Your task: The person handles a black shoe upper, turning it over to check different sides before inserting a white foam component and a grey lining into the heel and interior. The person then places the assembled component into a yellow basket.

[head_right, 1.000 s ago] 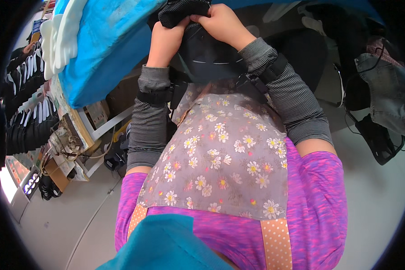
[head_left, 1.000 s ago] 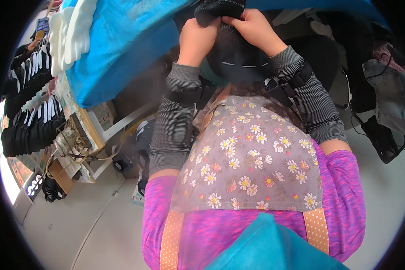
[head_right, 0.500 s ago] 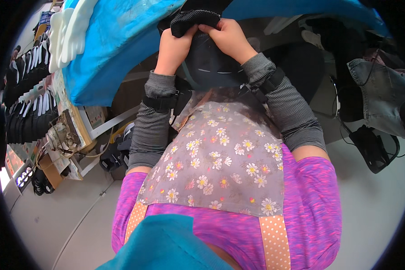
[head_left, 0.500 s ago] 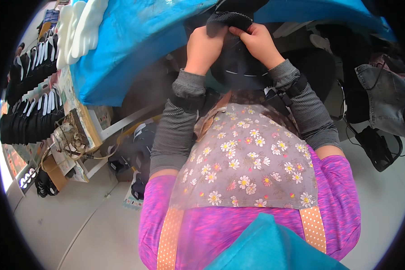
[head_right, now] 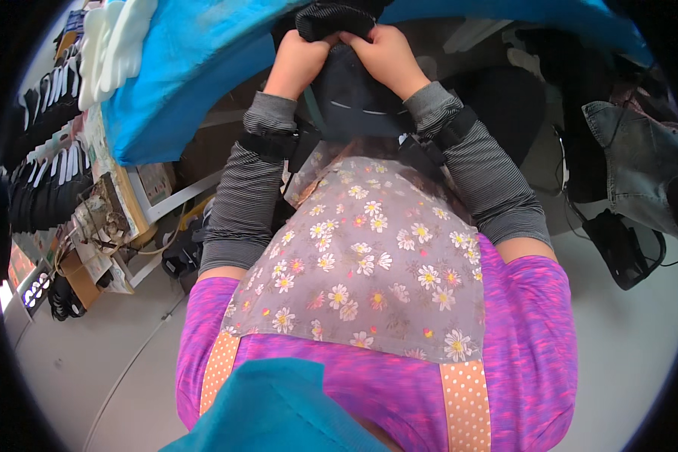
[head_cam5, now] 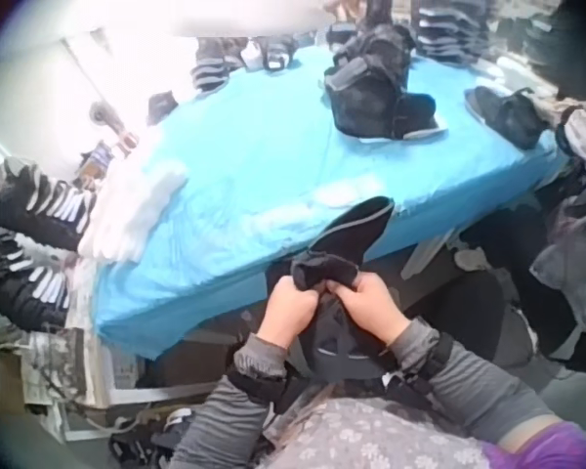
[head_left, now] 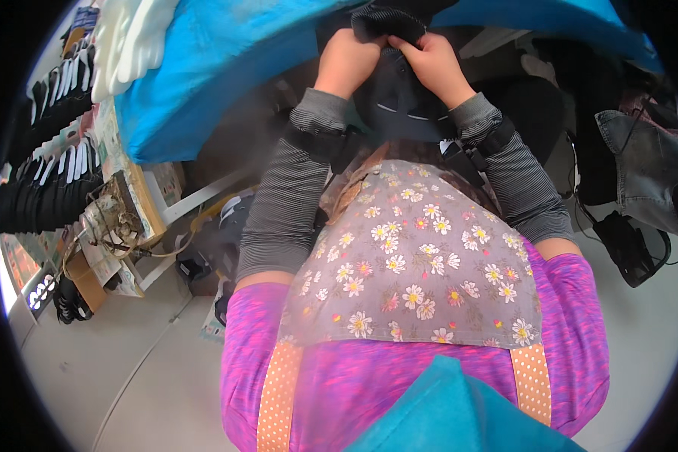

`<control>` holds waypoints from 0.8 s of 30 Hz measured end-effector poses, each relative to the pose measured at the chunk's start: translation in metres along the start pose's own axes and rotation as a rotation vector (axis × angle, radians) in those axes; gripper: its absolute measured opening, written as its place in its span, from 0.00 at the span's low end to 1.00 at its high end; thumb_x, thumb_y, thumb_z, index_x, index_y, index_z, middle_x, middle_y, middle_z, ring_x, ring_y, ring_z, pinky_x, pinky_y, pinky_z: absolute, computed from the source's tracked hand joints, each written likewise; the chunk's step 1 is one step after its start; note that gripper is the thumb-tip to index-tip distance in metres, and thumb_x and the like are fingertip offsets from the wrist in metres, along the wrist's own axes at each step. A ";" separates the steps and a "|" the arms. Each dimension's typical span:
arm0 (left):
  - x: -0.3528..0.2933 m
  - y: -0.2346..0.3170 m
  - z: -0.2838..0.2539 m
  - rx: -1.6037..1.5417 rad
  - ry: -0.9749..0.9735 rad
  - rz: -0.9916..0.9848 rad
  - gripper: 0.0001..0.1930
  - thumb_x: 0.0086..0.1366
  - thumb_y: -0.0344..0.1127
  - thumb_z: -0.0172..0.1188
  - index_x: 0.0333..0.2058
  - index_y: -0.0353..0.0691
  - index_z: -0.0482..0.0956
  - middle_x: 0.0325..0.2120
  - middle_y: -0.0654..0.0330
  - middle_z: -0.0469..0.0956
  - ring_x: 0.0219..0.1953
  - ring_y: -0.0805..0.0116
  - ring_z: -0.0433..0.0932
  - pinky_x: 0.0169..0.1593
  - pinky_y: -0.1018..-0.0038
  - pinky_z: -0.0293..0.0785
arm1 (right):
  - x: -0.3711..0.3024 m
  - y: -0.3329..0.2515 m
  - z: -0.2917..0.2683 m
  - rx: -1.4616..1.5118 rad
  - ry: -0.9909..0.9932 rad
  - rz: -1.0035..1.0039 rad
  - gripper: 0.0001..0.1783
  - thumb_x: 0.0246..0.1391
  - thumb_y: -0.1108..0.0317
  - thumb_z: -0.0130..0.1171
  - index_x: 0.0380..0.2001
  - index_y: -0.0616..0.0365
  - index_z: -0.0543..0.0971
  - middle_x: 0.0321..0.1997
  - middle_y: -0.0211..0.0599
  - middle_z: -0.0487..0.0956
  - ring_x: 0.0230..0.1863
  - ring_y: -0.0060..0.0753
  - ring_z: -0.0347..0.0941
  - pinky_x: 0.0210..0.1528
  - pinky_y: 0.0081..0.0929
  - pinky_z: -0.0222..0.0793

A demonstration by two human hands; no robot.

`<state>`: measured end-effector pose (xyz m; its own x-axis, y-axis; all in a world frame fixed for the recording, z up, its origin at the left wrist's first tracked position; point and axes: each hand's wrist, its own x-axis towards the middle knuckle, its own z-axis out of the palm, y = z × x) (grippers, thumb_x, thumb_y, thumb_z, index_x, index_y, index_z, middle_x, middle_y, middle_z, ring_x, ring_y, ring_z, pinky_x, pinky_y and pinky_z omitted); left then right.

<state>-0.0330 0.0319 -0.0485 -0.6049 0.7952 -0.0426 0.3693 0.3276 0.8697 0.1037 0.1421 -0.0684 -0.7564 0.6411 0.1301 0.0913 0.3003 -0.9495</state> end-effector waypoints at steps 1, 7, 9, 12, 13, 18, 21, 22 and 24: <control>-0.001 0.002 0.000 0.031 0.011 0.024 0.18 0.62 0.47 0.60 0.34 0.35 0.83 0.28 0.42 0.81 0.36 0.41 0.80 0.39 0.59 0.76 | -0.001 -0.001 -0.001 0.040 0.013 -0.012 0.23 0.56 0.53 0.65 0.26 0.69 0.81 0.15 0.46 0.74 0.16 0.31 0.68 0.23 0.30 0.65; -0.013 0.015 -0.008 -0.024 0.086 0.122 0.20 0.62 0.50 0.59 0.34 0.34 0.83 0.28 0.42 0.80 0.37 0.39 0.80 0.38 0.59 0.76 | -0.005 -0.029 -0.006 0.253 0.012 0.056 0.21 0.58 0.55 0.64 0.26 0.68 0.81 0.14 0.37 0.72 0.17 0.21 0.64 0.23 0.27 0.64; -0.011 0.011 -0.010 0.064 -0.015 0.020 0.14 0.63 0.37 0.65 0.41 0.31 0.82 0.31 0.52 0.85 0.34 0.70 0.81 0.40 0.70 0.75 | -0.002 -0.024 -0.009 0.014 -0.084 0.083 0.22 0.58 0.54 0.64 0.26 0.68 0.82 0.13 0.38 0.72 0.17 0.23 0.64 0.23 0.28 0.64; -0.009 0.006 -0.004 -0.005 0.023 0.038 0.20 0.61 0.49 0.60 0.36 0.36 0.83 0.29 0.43 0.81 0.36 0.43 0.81 0.39 0.61 0.76 | -0.001 -0.021 -0.010 -0.059 -0.085 0.071 0.24 0.58 0.53 0.64 0.26 0.68 0.81 0.13 0.40 0.72 0.16 0.27 0.65 0.23 0.29 0.63; -0.008 0.006 -0.003 -0.008 0.016 0.030 0.20 0.61 0.49 0.60 0.36 0.36 0.83 0.29 0.43 0.81 0.36 0.43 0.81 0.39 0.61 0.76 | -0.001 -0.018 -0.008 -0.059 -0.087 0.082 0.24 0.58 0.53 0.64 0.26 0.68 0.81 0.13 0.40 0.72 0.16 0.27 0.65 0.23 0.29 0.63; -0.006 0.003 -0.001 -0.051 0.008 0.008 0.19 0.61 0.49 0.60 0.36 0.36 0.83 0.28 0.44 0.82 0.35 0.47 0.82 0.39 0.63 0.75 | 0.001 -0.013 -0.008 -0.047 -0.089 0.085 0.24 0.58 0.52 0.64 0.26 0.68 0.81 0.13 0.44 0.71 0.16 0.31 0.66 0.23 0.29 0.64; -0.011 0.011 -0.006 -0.029 0.007 0.036 0.17 0.62 0.46 0.60 0.37 0.36 0.83 0.29 0.44 0.82 0.35 0.47 0.82 0.38 0.65 0.75 | -0.003 -0.021 -0.003 0.077 -0.032 0.047 0.23 0.57 0.53 0.64 0.26 0.68 0.81 0.15 0.45 0.73 0.17 0.32 0.67 0.24 0.29 0.64; -0.013 0.013 -0.009 -0.074 0.052 0.153 0.15 0.63 0.43 0.60 0.38 0.36 0.83 0.30 0.45 0.82 0.35 0.49 0.83 0.38 0.66 0.75 | -0.003 -0.026 0.000 0.227 0.032 0.001 0.23 0.57 0.54 0.64 0.27 0.68 0.81 0.15 0.47 0.74 0.17 0.33 0.68 0.24 0.30 0.65; -0.018 0.014 -0.014 -0.202 0.080 0.306 0.12 0.64 0.37 0.60 0.41 0.36 0.83 0.31 0.49 0.84 0.35 0.56 0.84 0.38 0.70 0.75 | -0.001 -0.036 0.000 0.144 0.024 -0.056 0.22 0.57 0.54 0.65 0.27 0.67 0.81 0.16 0.48 0.74 0.17 0.35 0.68 0.25 0.30 0.65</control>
<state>-0.0270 0.0145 -0.0288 -0.5443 0.7956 0.2660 0.3999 -0.0326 0.9160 0.1010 0.1306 -0.0340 -0.7415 0.6436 0.1896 -0.0459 0.2332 -0.9713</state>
